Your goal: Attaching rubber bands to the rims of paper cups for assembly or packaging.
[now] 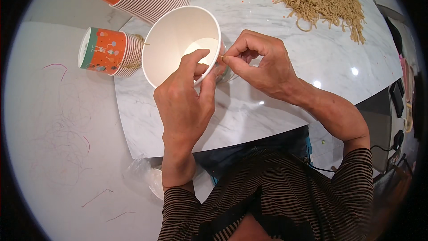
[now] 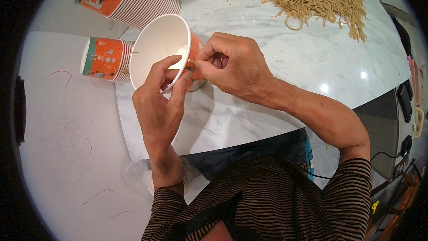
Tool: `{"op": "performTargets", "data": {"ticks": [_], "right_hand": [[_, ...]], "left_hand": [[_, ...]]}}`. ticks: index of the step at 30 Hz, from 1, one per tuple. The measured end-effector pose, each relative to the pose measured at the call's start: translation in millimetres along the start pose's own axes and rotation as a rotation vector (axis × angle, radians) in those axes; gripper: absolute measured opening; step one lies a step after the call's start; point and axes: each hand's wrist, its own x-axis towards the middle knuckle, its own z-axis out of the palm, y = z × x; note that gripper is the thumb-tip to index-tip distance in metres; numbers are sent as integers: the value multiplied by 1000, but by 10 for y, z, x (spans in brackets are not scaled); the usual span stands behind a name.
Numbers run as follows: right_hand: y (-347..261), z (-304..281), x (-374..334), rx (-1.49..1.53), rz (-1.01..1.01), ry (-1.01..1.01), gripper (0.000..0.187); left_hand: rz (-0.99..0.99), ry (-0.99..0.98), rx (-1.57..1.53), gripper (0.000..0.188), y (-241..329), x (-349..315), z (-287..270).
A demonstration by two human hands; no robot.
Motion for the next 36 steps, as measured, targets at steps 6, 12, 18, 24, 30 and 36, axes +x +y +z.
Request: {"op": "performTargets", "data": {"ticks": [6,12,18,24,30,36], "right_hand": [[4,4,2,6,17,-4,4],[-6,4,4,25,46,-11,3],[-7,9,6,32,64,-36,3],[-1,8,8,81,10,-10,10],[-68,-21,23,151,167,-102,6],[-66,-35,29,171,104,-97,8]], "left_hand": [[6,6,8,33,12,-5,11],[-2,-4,19,33,41,-11,11],[98,-40,-32,32,-31,-1,-27],[61,-175,-126,24,-46,175,-191],[140,-294,-114,19,-77,335,-246],[96,-380,-79,11,-82,423,-247]]}}
